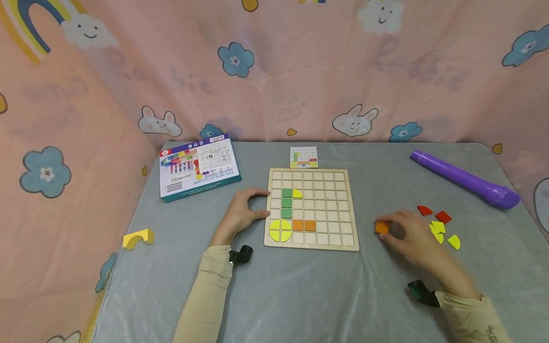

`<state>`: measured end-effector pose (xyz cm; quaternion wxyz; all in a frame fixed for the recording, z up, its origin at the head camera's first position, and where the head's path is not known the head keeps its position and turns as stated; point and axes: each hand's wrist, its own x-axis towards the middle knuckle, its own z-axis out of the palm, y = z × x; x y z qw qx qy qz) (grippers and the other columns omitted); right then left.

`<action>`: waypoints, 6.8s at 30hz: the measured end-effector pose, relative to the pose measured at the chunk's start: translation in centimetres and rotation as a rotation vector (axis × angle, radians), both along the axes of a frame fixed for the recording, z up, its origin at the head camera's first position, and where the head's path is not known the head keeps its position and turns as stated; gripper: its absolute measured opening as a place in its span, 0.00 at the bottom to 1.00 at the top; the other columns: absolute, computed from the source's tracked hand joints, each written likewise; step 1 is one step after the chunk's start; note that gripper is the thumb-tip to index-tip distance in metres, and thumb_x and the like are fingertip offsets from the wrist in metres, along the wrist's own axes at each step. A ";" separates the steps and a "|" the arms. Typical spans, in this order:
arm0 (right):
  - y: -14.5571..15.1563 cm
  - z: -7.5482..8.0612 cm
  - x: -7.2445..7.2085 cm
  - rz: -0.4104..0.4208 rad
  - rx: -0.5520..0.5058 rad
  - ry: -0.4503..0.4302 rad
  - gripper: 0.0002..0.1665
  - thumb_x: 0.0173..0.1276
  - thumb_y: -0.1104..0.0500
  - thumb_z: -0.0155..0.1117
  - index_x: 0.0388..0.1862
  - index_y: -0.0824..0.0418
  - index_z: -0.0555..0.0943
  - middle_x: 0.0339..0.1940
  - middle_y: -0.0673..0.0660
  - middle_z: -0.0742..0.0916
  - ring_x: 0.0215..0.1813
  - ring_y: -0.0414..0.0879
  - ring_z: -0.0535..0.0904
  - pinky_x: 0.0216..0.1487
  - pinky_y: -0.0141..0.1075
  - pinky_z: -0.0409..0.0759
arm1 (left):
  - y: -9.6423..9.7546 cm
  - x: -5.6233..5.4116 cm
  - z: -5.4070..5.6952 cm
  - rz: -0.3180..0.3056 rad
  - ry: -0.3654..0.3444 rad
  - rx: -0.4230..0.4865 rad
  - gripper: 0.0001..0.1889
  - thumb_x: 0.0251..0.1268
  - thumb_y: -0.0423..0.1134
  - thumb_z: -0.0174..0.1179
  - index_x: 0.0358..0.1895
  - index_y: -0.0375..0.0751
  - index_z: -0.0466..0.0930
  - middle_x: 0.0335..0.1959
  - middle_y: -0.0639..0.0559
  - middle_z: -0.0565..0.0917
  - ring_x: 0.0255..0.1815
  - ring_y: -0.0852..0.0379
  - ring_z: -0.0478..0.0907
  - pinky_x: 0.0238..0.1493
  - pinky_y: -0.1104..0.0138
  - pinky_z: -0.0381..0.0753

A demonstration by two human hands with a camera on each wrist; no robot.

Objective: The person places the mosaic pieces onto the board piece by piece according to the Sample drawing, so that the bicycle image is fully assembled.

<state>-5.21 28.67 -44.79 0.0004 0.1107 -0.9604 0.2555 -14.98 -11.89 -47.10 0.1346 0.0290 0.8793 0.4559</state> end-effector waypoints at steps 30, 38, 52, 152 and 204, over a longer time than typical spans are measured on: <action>-10.4 -1.4 -3.8 0.169 -0.170 -0.061 0.16 0.61 0.65 0.81 0.48 0.57 0.90 0.45 0.54 0.87 0.51 0.52 0.76 0.61 0.55 0.70 | 0.0 -0.1 0.1 -0.006 -0.001 0.005 0.27 0.60 0.33 0.78 0.64 0.50 0.85 0.72 0.47 0.79 0.78 0.43 0.65 0.82 0.46 0.61; -10.2 -1.5 -3.7 0.164 -0.182 -0.055 0.16 0.61 0.65 0.81 0.47 0.58 0.90 0.45 0.54 0.87 0.48 0.50 0.74 0.55 0.49 0.67 | 0.0 -0.1 0.1 -0.001 -0.003 -0.003 0.27 0.60 0.33 0.78 0.64 0.50 0.85 0.73 0.48 0.78 0.77 0.44 0.65 0.82 0.46 0.61; -9.1 -1.3 -2.8 0.135 -0.191 -0.046 0.17 0.61 0.66 0.81 0.49 0.61 0.90 0.47 0.57 0.87 0.52 0.54 0.76 0.58 0.54 0.71 | 0.1 0.0 0.0 0.005 -0.007 0.000 0.27 0.61 0.33 0.78 0.64 0.50 0.85 0.73 0.47 0.78 0.77 0.44 0.65 0.82 0.46 0.61; -9.8 -1.9 -1.2 0.113 -0.161 0.043 0.11 0.60 0.62 0.83 0.36 0.56 0.87 0.34 0.48 0.84 0.40 0.42 0.74 0.40 0.36 0.75 | 0.2 0.2 0.2 0.007 -0.020 0.010 0.27 0.61 0.34 0.78 0.64 0.51 0.85 0.75 0.47 0.76 0.80 0.43 0.62 0.83 0.44 0.59; 9.1 -2.0 2.4 -0.270 0.049 0.032 0.12 0.64 0.68 0.77 0.42 0.73 0.84 0.37 0.71 0.86 0.44 0.68 0.76 0.45 0.52 0.72 | 0.2 0.3 0.1 0.015 -0.009 0.000 0.27 0.61 0.34 0.78 0.65 0.50 0.85 0.74 0.46 0.77 0.77 0.43 0.64 0.82 0.45 0.60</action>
